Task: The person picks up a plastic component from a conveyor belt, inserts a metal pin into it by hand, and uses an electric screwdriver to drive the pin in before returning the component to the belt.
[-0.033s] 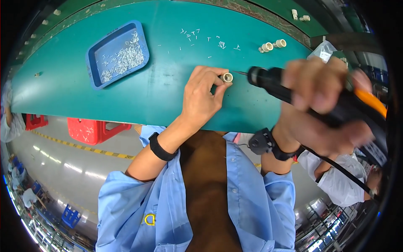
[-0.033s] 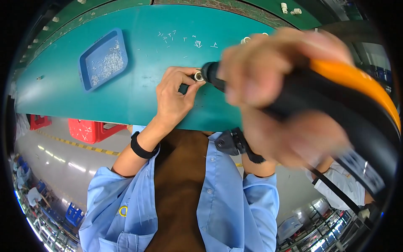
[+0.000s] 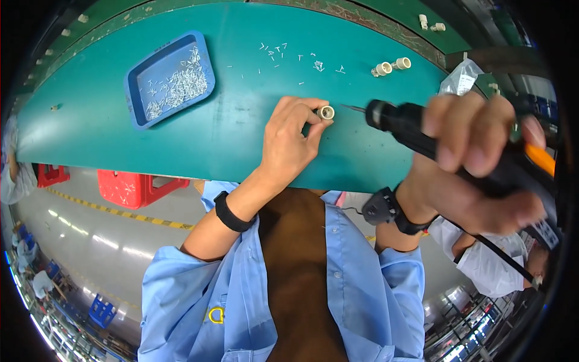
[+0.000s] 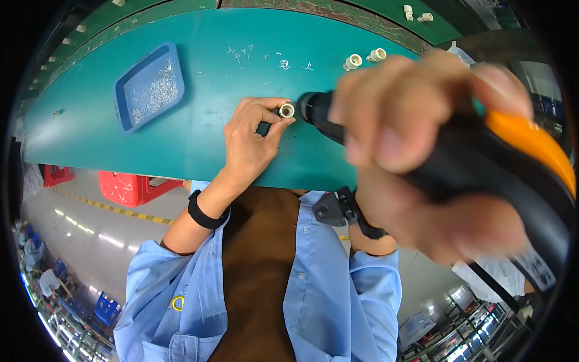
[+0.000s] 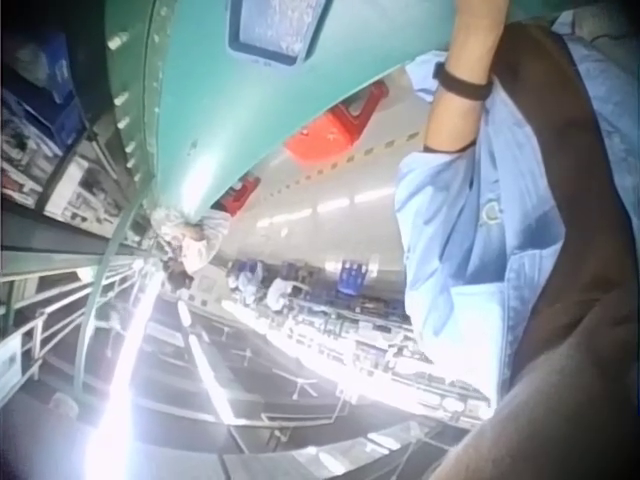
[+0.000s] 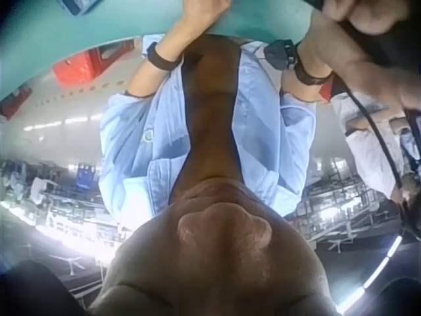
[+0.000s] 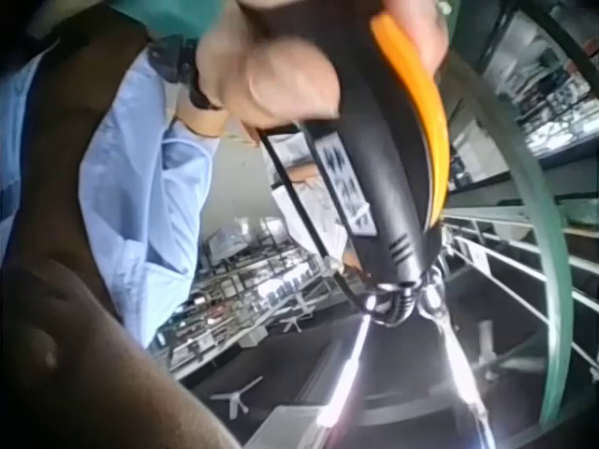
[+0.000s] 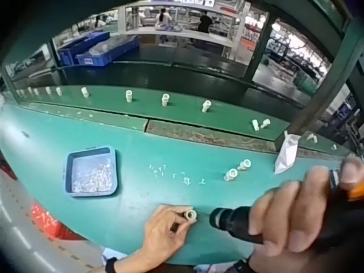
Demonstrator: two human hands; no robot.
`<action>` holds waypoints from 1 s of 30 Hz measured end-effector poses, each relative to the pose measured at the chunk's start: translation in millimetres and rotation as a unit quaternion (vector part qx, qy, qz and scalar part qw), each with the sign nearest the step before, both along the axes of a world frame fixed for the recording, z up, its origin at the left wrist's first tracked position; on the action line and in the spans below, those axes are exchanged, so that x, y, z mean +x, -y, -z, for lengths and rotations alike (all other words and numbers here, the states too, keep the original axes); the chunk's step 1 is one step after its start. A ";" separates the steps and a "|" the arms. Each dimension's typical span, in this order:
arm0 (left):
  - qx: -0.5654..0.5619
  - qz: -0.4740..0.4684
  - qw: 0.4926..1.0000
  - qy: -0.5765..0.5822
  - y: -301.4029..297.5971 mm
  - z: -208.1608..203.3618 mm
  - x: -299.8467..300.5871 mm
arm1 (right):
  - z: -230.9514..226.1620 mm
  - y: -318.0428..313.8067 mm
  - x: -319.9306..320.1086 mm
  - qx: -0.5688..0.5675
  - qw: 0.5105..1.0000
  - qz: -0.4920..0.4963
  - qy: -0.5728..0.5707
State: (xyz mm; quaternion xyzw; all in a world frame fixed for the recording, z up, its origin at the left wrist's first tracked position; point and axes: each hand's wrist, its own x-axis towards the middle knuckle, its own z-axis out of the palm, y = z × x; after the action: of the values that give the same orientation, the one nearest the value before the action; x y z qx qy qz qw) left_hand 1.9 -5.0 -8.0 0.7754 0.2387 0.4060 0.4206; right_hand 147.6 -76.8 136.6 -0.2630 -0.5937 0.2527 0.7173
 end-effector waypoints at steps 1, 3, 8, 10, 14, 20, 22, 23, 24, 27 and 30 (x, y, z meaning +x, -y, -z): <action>-0.016 0.008 1.000 0.006 0.0 1.2 3.2 | -1.4 6.3 2.7 0.002 1.000 0.004 0.000; -0.007 0.003 1.000 -0.004 -0.4 0.2 0.5 | -1.3 14.9 1.8 -0.016 1.000 0.011 0.000; 0.032 -0.014 0.999 -0.022 3.9 -10.4 -15.8 | 14.2 22.1 -2.9 -0.033 0.999 0.029 -0.008; 0.046 -0.017 0.999 -0.019 -0.7 -14.7 -18.5 | 14.2 25.5 -2.7 -0.029 0.999 0.040 -0.013; 0.100 -0.015 0.995 -0.009 -10.4 -21.6 -20.6 | 14.2 25.8 -1.3 -0.018 0.998 0.050 -0.024; 0.081 0.013 0.997 0.003 -15.0 -24.2 -0.6 | 9.5 17.5 -1.8 -0.013 1.000 0.018 -0.015; 0.079 0.021 0.997 0.003 -14.4 -21.9 0.8 | 11.2 16.1 -5.0 -0.017 1.000 0.015 -0.020; 0.085 0.023 0.996 0.006 -14.1 -20.2 0.2 | 12.0 15.3 -6.8 -0.018 0.999 0.011 -0.024; 0.093 0.023 0.995 0.010 -14.4 -18.6 -0.3 | 12.9 14.3 -7.6 -0.018 0.999 0.007 -0.027; 0.113 0.022 0.993 0.007 -15.3 -15.8 -0.3 | 17.3 11.8 -8.2 -0.016 1.000 0.007 -0.023; 0.139 0.018 0.990 -0.006 -15.8 -14.2 -0.8 | 19.5 10.7 -9.4 -0.018 1.000 0.003 -0.021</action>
State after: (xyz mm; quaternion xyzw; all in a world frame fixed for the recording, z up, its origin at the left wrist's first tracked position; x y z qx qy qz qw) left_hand 1.1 10.8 6.2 0.8329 0.1683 0.4233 0.3143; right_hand 138.2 -87.5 117.1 -0.2722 -0.5732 0.2669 0.7253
